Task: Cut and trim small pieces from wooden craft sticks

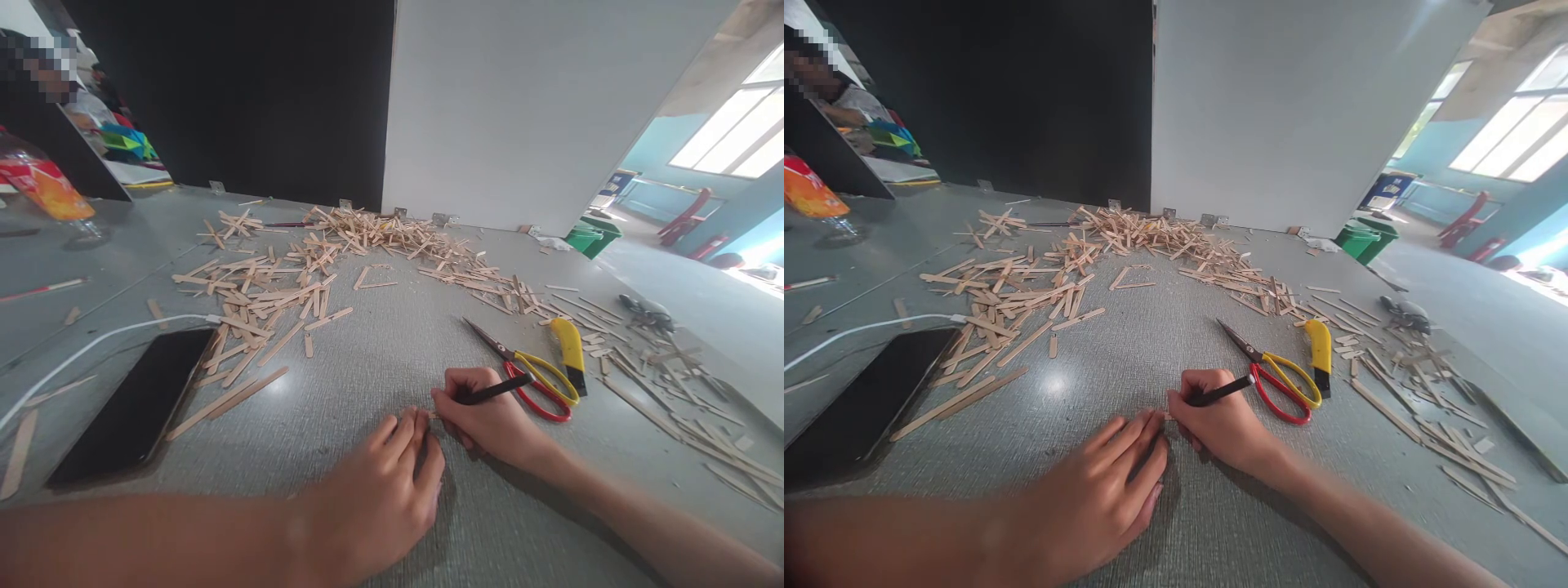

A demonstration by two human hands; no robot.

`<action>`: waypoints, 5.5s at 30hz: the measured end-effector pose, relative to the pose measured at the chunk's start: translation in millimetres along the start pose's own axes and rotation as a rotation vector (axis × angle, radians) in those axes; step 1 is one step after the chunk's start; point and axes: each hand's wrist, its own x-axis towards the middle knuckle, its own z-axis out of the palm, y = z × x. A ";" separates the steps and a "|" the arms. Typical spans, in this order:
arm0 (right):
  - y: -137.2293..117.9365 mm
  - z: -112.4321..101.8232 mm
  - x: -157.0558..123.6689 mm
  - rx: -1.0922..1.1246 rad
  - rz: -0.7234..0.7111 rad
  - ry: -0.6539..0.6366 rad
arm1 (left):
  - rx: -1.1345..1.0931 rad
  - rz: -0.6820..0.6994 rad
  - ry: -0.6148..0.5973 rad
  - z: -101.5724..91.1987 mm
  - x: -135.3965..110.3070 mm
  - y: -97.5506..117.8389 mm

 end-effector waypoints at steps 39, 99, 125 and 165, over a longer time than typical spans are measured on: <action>4.3 -1.1 0.5 0.043 -0.039 -0.037 | -0.008 -0.017 0.005 2.5 -1.5 0.9; 6.8 -3.8 2.9 0.141 -0.038 -0.013 | 0.001 -0.178 0.067 4.3 -7.0 -7.2; 1.4 -3.1 2.0 0.191 -0.111 0.135 | 0.032 -0.174 0.062 13.2 -13.1 -3.7; 12.3 1.8 5.7 0.119 -0.068 0.181 | 0.041 -0.166 0.111 18.9 -13.0 -3.2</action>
